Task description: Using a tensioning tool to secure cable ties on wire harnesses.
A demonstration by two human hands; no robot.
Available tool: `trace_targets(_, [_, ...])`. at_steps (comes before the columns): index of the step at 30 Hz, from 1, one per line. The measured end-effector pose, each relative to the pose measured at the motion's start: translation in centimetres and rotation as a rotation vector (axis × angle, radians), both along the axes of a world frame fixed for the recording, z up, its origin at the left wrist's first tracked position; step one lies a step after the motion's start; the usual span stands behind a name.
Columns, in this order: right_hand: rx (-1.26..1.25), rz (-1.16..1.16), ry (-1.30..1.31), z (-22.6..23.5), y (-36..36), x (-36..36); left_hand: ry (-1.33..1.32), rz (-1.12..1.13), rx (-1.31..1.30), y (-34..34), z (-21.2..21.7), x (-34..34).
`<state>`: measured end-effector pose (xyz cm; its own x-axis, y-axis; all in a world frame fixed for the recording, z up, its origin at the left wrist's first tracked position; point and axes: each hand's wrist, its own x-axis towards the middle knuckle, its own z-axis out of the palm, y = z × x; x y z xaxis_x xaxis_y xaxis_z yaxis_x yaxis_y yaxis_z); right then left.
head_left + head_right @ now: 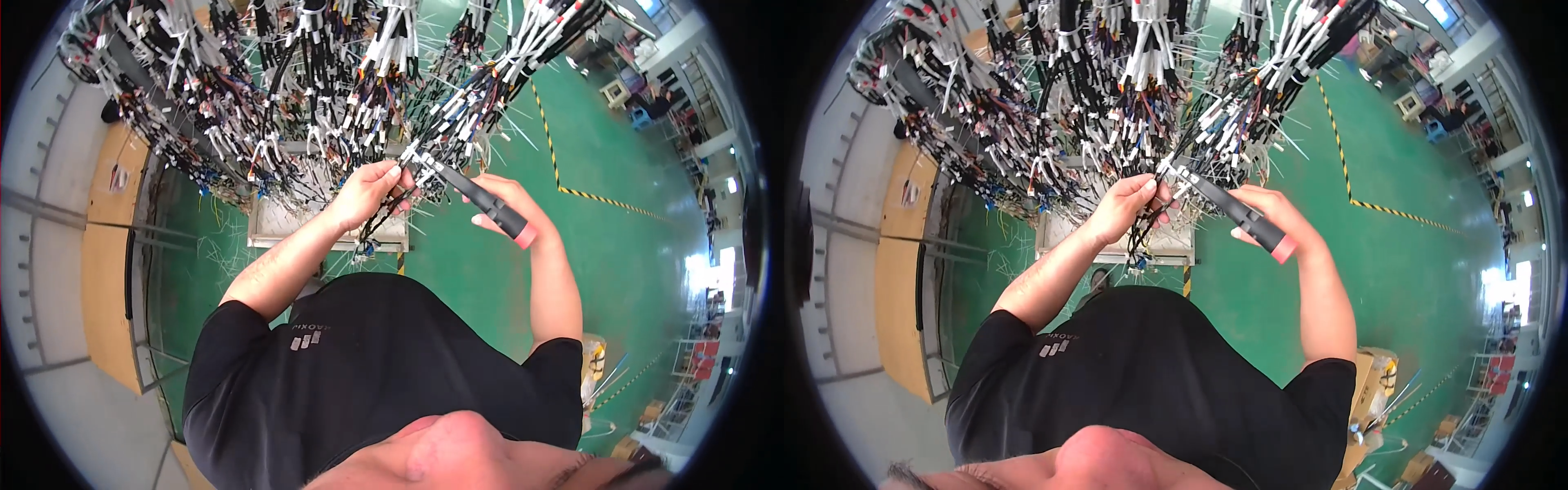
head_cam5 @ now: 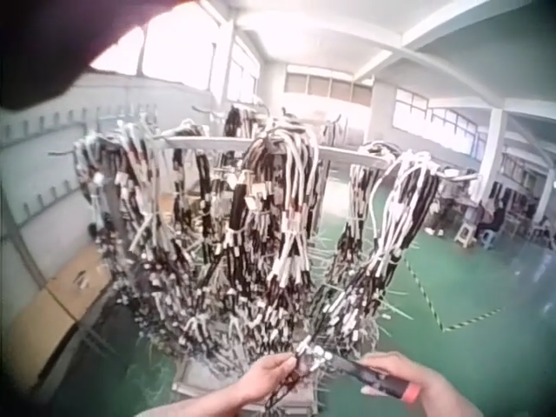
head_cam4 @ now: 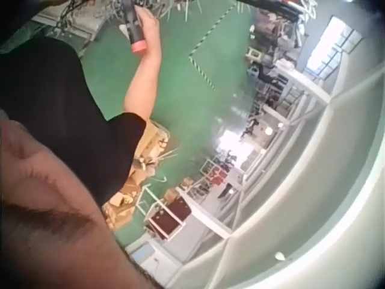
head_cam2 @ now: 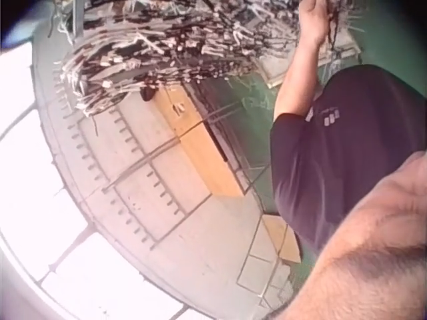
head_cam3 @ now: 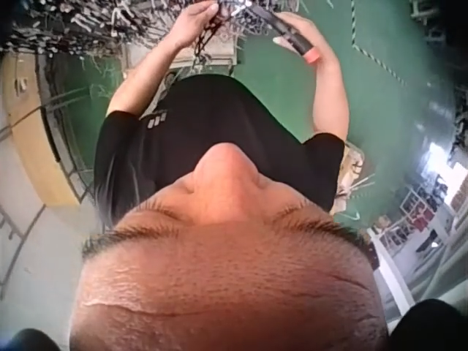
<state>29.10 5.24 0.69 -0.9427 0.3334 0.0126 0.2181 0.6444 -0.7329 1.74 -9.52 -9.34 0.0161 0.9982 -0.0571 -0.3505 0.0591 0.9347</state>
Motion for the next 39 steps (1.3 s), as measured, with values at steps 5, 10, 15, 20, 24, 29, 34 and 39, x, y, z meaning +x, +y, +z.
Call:
trace_targets(5, [-0.518,0.181,0.088,-0.3,1.1,-0.4,0.198,-0.032,0.028,-0.1,1.4,0.0])
trace_targets(10, [-0.339,0.425,0.120,0.2,-0.9,-2.0,0.414,0.173,0.010,-0.3,0.9,1.5])
trace_targets(15, [-0.503,0.027,0.334,1.1,-1.9,1.6,0.601,0.198,0.035,-0.5,1.6,0.9])
trace_targets(20, [-0.478,-0.114,0.180,0.0,-1.8,1.6,0.614,0.162,0.056,-0.5,1.9,0.4])
trace_targets(24, [-0.396,-0.061,0.171,-1.4,-3.0,0.2,0.675,0.158,0.118,-0.6,2.1,0.1])
trace_targets(29, [-0.312,-0.069,0.164,-1.0,-3.9,-0.1,0.748,0.134,0.170,-0.2,1.4,-0.6])
trace_targets(34, [-0.266,-0.101,0.111,-0.2,-5.0,-0.8,0.842,0.123,0.194,-0.1,1.4,-0.9])
trace_targets(39, [-0.086,-0.196,0.040,0.6,-6.4,-1.8,1.216,0.320,0.360,-0.1,0.5,-1.0])
